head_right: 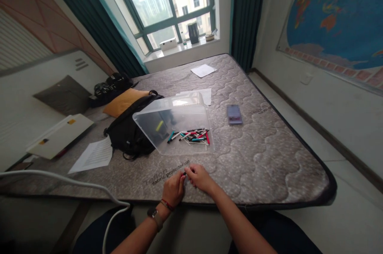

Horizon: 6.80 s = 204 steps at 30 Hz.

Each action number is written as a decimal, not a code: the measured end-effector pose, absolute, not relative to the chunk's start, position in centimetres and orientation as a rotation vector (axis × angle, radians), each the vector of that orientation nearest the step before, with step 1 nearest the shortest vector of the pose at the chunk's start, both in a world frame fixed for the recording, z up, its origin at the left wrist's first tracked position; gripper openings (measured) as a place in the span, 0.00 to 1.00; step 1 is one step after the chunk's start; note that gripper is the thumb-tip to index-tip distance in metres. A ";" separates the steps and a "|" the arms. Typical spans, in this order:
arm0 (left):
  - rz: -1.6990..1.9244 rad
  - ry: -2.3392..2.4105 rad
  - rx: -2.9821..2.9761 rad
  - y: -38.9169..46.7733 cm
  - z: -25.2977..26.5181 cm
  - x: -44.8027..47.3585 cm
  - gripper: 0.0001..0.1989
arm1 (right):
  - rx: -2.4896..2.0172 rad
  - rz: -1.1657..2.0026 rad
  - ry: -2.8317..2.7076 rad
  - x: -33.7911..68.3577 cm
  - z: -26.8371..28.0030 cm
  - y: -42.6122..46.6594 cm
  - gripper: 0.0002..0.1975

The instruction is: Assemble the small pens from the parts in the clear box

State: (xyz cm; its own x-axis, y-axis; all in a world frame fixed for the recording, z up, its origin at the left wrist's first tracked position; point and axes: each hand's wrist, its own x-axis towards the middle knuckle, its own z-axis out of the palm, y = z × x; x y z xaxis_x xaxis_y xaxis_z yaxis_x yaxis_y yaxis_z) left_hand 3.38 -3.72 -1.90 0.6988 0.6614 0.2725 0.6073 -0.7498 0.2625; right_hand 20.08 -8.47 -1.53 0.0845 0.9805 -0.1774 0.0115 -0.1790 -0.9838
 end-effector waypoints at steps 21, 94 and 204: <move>0.558 1.032 2.734 -4.0 -1.2 3.3 0.18 | -1.467 1.122 -0.796 20.7 -1.0 -8.8 0.32; 0.570 1.094 2.742 -4.1 -1.2 3.4 0.19 | -1.055 1.205 -0.556 23.0 0.6 -8.7 0.38; 0.733 1.162 2.438 -3.8 -2.4 3.1 0.08 | -1.584 0.945 -0.917 23.2 1.0 -9.2 0.15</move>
